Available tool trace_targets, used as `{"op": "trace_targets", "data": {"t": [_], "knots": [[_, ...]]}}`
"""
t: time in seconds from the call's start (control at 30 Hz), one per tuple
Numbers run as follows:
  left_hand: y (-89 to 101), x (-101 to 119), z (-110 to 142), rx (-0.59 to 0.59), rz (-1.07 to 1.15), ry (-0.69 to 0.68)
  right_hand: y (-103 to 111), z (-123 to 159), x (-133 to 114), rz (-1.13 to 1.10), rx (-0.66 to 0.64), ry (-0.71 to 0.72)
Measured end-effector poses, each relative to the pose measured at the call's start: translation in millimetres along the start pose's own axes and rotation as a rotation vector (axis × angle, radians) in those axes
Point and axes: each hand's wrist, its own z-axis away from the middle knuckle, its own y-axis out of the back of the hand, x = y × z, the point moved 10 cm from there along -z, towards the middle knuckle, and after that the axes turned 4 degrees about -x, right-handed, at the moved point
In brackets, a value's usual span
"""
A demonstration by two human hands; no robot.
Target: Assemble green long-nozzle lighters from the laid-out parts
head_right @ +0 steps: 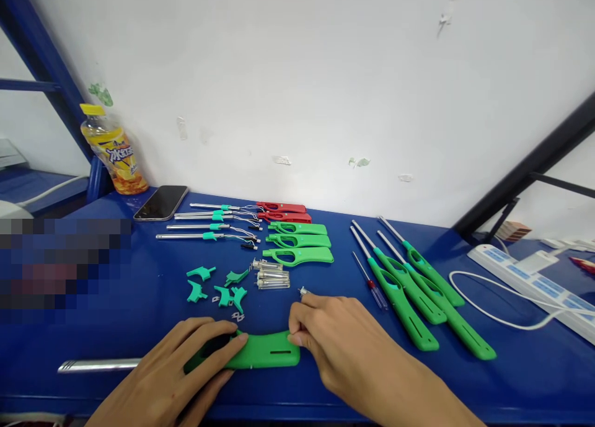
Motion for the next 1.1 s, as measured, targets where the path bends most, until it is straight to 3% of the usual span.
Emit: {"op": "trace_targets", "data": {"t": [0.27, 0.5, 0.63, 0.8, 1.1], "knots": [[-1.1, -0.5, 1.9, -0.011, -0.006, 0.017, -5.5, -0.1, 0.4, -0.022, -0.032, -0.001], [-3.1, -0.2, 2.9, -0.017, -0.022, -0.015, -7.7, 3.0, 14.8, -0.136, -0.016, 0.038], [-3.2, -1.1, 1.8, -0.019, -0.024, -0.021, 1.5, 10.9, 23.9, -0.134, 0.006, 0.032], [-2.8, -0.6, 1.5, -0.020, -0.033, -0.019, 17.6, 23.9, 35.5, -0.099, 0.090, -0.091], [-4.6, 1.0, 3.3, -0.021, -0.049, -0.029, -11.8, 5.1, 23.7, -0.057, 0.018, -0.096]]}}
